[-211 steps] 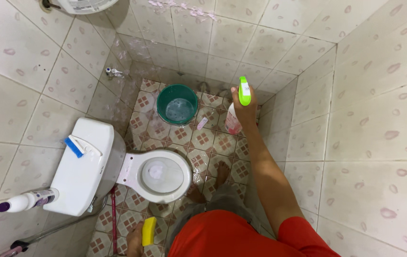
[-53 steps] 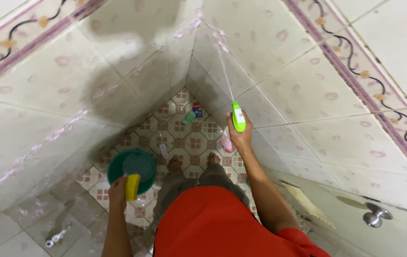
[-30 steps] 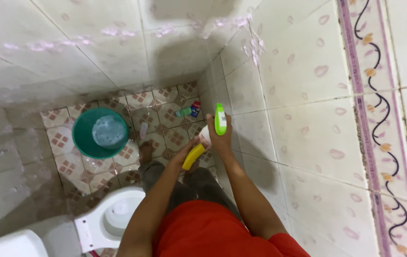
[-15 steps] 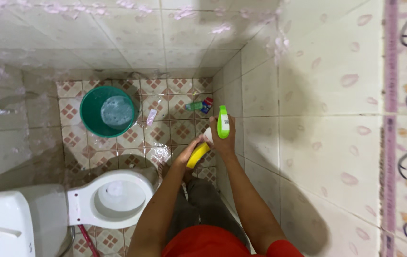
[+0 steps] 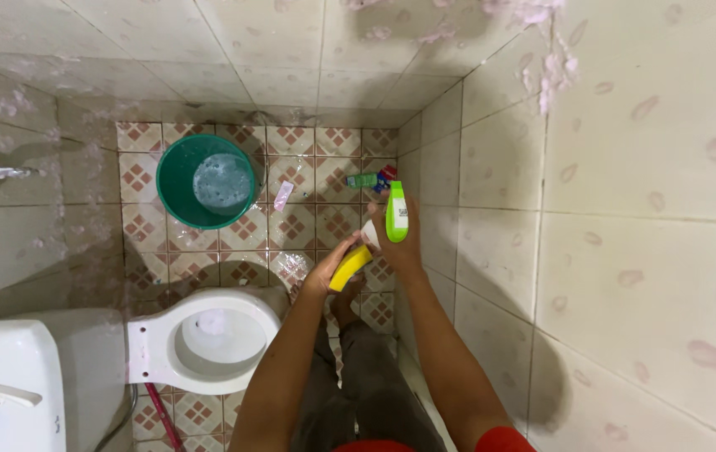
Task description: The person cleans a bathroom by scrubbing the toilet bowl and surrounding floor with a sponge and brush, then rinses the area using a green scoop filled with water from a bucket. They also spray cleaning solution onto the toilet and walls.
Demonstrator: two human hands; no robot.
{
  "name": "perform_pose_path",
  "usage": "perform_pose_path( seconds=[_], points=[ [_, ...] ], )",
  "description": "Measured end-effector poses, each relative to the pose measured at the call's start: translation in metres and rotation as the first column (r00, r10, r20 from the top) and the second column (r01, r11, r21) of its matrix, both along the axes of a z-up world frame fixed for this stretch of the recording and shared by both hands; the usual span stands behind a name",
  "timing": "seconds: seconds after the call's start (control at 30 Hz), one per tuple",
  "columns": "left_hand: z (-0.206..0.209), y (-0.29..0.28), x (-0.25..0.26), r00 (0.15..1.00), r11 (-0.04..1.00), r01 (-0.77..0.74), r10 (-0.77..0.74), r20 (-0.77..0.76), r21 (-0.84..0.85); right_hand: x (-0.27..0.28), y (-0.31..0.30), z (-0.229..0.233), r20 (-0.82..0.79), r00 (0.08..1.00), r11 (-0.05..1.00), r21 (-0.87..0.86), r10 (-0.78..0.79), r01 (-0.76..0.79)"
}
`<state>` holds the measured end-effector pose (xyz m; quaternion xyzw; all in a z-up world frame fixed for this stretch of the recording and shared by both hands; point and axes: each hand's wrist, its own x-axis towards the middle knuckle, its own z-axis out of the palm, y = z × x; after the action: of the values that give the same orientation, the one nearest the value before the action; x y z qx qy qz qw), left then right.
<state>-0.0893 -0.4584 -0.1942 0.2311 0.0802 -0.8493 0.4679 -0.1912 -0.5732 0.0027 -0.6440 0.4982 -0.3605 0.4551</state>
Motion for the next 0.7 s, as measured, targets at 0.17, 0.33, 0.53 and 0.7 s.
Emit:
perform_pose_path(
  seconds=[0.17,0.33,0.53,0.7],
  points=[
    [-0.03,0.015,0.006,0.995,0.999,-0.039,0.04,0.095,-0.011,0.004,0.001,0.023,0.135,0.957,0.966,0.002,0.257,-0.26],
    [-0.022,0.027,0.019,0.981,0.973,-0.026,0.07,0.182,-0.231,0.01,0.005,0.012,0.07,0.953,0.955,-0.04,0.295,-0.293],
    [0.051,0.019,0.007,0.807,0.992,0.095,-0.029,0.59,-0.082,0.018,0.022,-0.013,-0.053,0.998,0.999,-0.013,0.031,-0.032],
    [0.053,0.011,-0.013,0.434,0.999,0.036,-0.022,0.901,0.008,0.034,0.03,-0.001,-0.03,0.997,0.996,-0.04,0.074,-0.075]
  ],
)
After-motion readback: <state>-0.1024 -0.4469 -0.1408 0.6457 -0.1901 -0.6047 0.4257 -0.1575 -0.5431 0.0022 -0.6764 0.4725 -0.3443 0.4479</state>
